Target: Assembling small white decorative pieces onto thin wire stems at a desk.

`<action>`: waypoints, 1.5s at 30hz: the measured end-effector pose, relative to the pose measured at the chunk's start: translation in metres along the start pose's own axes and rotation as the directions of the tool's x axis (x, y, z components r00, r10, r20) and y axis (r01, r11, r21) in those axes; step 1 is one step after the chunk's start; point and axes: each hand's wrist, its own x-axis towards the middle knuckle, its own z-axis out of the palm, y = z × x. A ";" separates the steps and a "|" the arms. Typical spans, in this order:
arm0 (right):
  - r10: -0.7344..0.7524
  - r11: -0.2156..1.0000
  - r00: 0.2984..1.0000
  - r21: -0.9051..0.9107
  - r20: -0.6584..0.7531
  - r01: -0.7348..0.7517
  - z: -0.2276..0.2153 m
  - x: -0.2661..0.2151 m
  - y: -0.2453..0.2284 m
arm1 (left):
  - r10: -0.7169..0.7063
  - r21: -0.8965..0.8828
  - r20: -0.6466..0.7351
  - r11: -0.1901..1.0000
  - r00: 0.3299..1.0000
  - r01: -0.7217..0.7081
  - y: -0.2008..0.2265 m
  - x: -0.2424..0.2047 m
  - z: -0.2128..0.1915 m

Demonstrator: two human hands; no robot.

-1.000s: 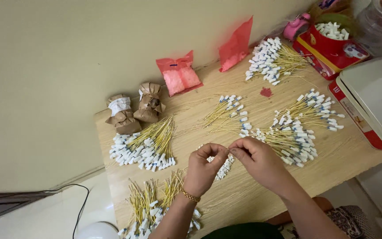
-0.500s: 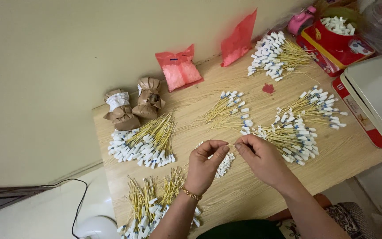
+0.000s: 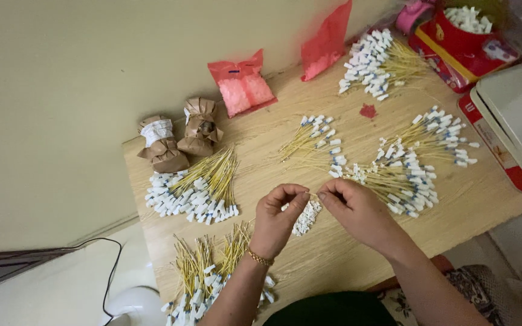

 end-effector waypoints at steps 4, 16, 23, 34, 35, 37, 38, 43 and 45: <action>-0.054 0.998 0.998 -0.025 -0.034 0.053 0.006 0.002 0.001 | 0.002 0.028 0.007 1.000 1.000 -0.002 0.000 0.005 -0.005; -0.101 0.990 0.992 0.095 -0.072 0.107 0.030 0.030 0.027 | -0.053 0.071 0.096 0.996 0.994 0.046 -0.004 0.028 -0.023; 0.049 0.992 0.997 0.123 -0.055 -0.042 0.033 0.040 0.056 | -0.083 0.701 0.037 0.712 0.996 0.033 -0.073 0.073 -0.062; 0.250 0.968 0.968 0.031 -0.011 -0.249 0.038 0.052 0.083 | 0.051 0.992 0.113 0.045 0.992 -0.116 -0.180 0.109 -0.054; 0.250 0.968 0.968 0.027 -0.015 -0.250 0.040 0.054 0.085 | 0.091 0.992 0.107 0.060 0.990 -0.112 -0.182 0.109 -0.054; 0.249 0.968 0.968 0.021 -0.016 -0.249 0.041 0.055 0.082 | 0.132 0.991 0.096 0.076 0.987 -0.107 -0.186 0.111 -0.052; 0.255 0.966 0.967 0.035 -0.005 -0.255 0.041 0.054 0.078 | 0.061 0.995 0.065 0.076 0.996 -0.070 -0.188 0.111 -0.051; 0.236 0.971 0.972 0.043 0.019 -0.237 0.040 0.053 0.067 | -0.103 0.996 -0.022 0.089 0.994 0.032 -0.181 0.115 -0.046; 0.226 0.972 0.974 0.069 0.010 -0.227 0.040 0.052 0.070 | -0.152 0.994 -0.039 0.095 0.988 0.054 -0.185 0.117 -0.047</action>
